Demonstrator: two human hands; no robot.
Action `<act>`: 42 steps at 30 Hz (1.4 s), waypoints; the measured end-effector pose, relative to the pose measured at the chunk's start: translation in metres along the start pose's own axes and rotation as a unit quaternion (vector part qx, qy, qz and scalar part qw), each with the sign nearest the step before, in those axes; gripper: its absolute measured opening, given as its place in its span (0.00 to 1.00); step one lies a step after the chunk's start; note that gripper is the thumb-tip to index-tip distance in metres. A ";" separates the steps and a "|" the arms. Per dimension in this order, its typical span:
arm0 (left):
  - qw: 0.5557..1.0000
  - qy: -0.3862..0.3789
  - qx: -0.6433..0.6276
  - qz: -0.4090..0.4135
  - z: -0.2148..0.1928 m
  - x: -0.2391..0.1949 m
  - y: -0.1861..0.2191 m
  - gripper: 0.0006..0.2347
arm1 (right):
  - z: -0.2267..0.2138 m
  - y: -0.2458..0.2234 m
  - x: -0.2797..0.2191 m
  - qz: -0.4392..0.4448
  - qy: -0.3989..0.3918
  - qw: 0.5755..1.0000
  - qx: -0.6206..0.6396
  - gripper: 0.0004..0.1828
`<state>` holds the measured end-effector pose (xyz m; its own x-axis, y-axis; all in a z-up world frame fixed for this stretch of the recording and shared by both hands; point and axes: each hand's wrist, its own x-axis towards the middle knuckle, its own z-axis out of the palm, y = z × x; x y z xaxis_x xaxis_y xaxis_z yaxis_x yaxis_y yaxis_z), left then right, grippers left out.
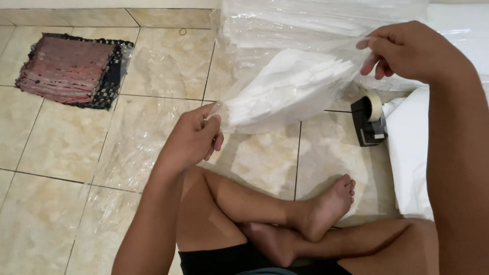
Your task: The person sits on the floor and wraps a stack of white non-woven bags in plastic film using a tape dispenser to secure the wrap. They then place the wrapped stack aside and begin folding individual white bags, stacking them neatly.
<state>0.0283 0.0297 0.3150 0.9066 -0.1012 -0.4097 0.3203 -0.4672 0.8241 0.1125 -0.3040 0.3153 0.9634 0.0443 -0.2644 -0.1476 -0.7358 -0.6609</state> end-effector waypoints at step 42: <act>0.886 -0.085 0.428 0.159 0.216 0.131 -0.175 0.28 | 0.162 0.206 -0.016 0.098 0.231 0.967 -0.044 0.20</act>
<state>0.0314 -0.0914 0.0322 0.8361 -0.4435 -0.3229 -0.3346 -0.8787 0.3405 0.0305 -0.3468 0.0702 0.9192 -0.3931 -0.0220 -0.3366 -0.7557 -0.5618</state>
